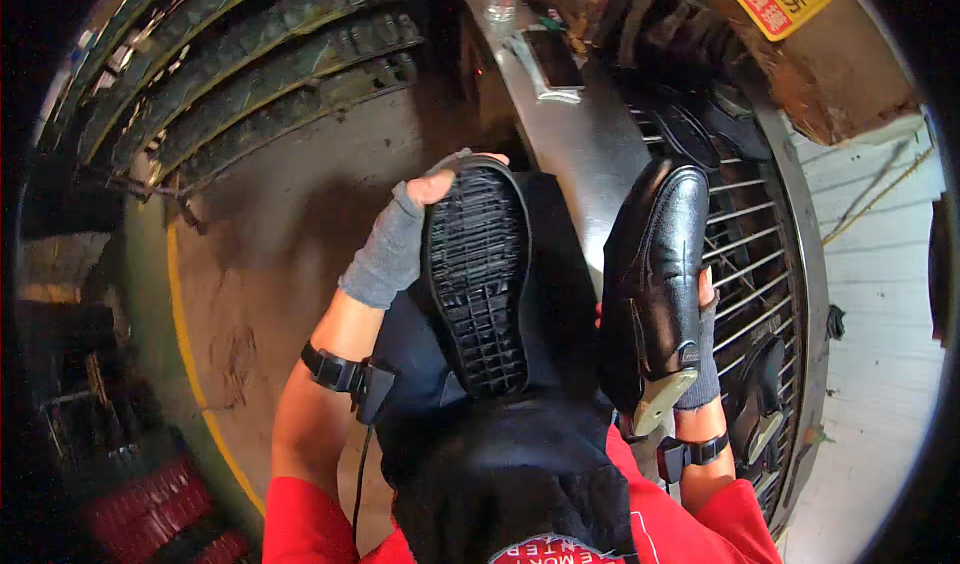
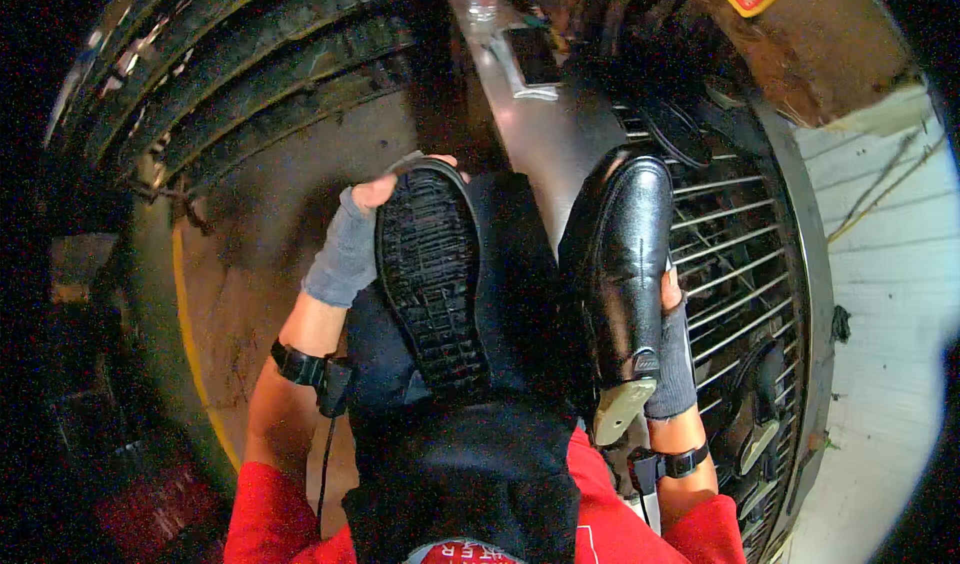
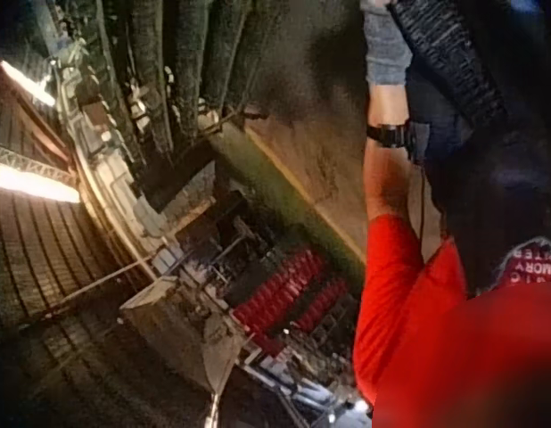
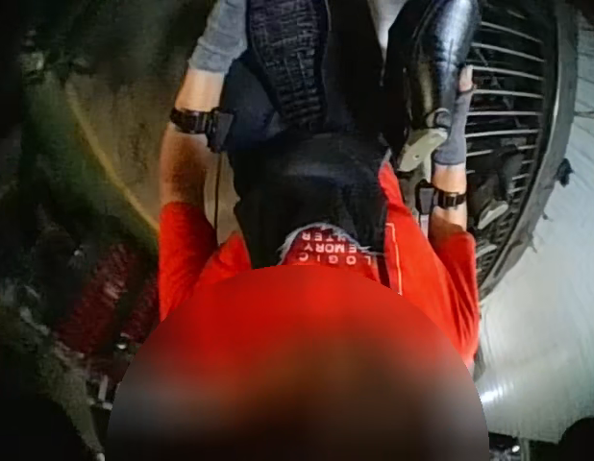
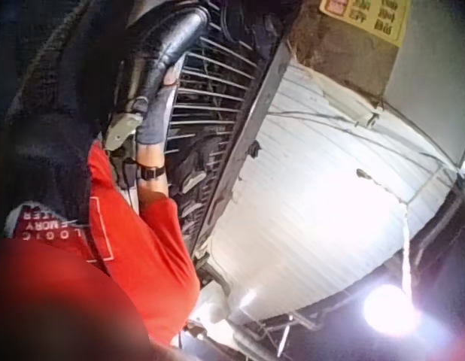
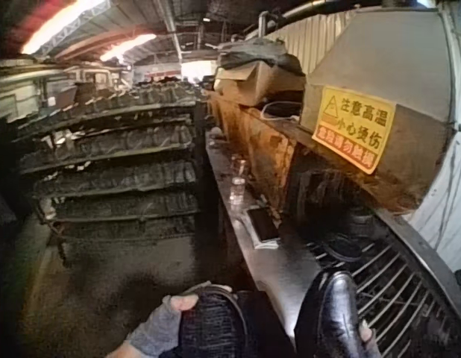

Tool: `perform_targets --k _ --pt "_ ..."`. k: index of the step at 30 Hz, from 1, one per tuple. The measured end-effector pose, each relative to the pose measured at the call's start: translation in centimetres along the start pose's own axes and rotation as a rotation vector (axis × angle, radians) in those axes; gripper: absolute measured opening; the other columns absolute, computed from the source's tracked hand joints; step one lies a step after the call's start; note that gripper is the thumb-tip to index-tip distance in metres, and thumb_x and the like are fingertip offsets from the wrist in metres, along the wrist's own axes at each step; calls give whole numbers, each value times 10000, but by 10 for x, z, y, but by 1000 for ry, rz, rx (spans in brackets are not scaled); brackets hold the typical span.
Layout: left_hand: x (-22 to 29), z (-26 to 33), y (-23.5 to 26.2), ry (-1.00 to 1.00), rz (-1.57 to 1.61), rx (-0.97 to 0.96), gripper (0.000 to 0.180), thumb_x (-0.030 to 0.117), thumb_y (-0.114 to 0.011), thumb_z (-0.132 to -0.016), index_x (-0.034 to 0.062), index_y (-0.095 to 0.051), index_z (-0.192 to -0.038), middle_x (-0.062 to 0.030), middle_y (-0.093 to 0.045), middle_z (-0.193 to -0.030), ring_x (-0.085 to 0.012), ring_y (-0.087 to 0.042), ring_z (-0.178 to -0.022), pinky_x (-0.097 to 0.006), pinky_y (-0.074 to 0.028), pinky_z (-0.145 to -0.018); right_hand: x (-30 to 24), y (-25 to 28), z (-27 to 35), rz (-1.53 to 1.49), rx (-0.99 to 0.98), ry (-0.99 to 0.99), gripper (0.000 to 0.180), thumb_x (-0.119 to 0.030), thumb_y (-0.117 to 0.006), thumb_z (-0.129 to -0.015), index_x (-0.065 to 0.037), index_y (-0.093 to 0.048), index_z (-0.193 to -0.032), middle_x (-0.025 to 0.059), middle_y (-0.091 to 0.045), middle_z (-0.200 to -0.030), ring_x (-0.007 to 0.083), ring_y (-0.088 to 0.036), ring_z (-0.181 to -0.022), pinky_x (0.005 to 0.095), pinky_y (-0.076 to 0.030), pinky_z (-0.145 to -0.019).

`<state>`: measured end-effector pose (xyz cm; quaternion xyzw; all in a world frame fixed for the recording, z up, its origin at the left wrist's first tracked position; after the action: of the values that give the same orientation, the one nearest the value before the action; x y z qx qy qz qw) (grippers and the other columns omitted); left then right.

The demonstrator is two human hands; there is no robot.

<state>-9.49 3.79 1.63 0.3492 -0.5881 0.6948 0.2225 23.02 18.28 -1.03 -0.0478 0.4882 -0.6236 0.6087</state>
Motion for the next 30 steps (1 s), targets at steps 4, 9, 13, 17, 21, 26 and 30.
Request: perform_targets --k 4,9,13,17,21,26,30 --pt "-1 18 -14 -46 -10 -81 807 625 -459 -1072 81 -324 -1653 -231 -641 -1421 -300 -670 -1238 -432 -556 -1069 17 -36 5 106 -92 -70 799 -685 -495 -1034 -16 -540 -1468 169 -681 -1346 278 -693 -1179 399 -552 -1079" --pt "32 20 -17 -255 -32 70 809 659 -360 -1082 121 -262 -1679 -240 -629 -1421 -335 -643 -1280 -494 -525 -1110 39 -83 12 114 -340 -175 976 -767 -557 -956 7 -437 -1538 209 -598 -1446 340 -651 -1263 460 -510 -1146" --pt "39 12 -20 -246 48 62 755 605 -312 -1115 99 -266 -1673 -239 -606 -1463 -354 -622 -1320 -487 -516 -1129 78 -95 1 202 -369 -265 972 -803 -484 -958 14 -498 -1485 179 -644 -1384 277 -686 -1202 398 -567 -1065" --pt "27 13 -27 -191 -74 20 778 604 -304 -1116 48 -276 -1659 -271 -562 -1505 -354 -610 -1340 -483 -504 -1145 100 -80 -14 409 -384 -134 809 -707 -373 -1065 6 -592 -1379 138 -712 -1252 218 -734 -1067 367 -639 -912" --pt "22 15 -30 -147 -77 -23 815 628 -317 -1104 42 -251 -1666 -302 -508 -1546 -368 -590 -1362 -483 -493 -1151 104 -63 -26 558 -349 -151 790 -687 -353 -1082 9 -638 -1321 127 -734 -1180 201 -729 -1043 373 -634 -912" --pt "25 14 -34 -151 -101 -82 828 636 -303 -1102 38 -234 -1671 -305 -489 -1562 -375 -561 -1392 -487 -470 -1172 101 -78 -26 499 -387 -121 797 -705 -424 -1055 17 -647 -1309 130 -738 -1173 189 -730 -1025 369 -628 -908" --pt "21 17 -38 -126 -139 -82 840 650 -243 -1102 37 -224 -1677 -302 -470 -1580 -364 -536 -1414 -463 -454 -1185 100 -86 -12 290 -385 -214 825 -735 -525 -999 21 -657 -1303 117 -741 -1165 182 -723 -1008 358 -620 -885"
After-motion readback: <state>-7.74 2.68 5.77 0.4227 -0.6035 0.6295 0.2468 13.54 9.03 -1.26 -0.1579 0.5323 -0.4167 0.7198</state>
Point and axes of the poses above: each hand's wrist, its own z-axis away from the middle knuckle, its own y-axis out of the back of the hand, x = y × z, the point moved 4 cm from there along -z, towards the middle knuckle
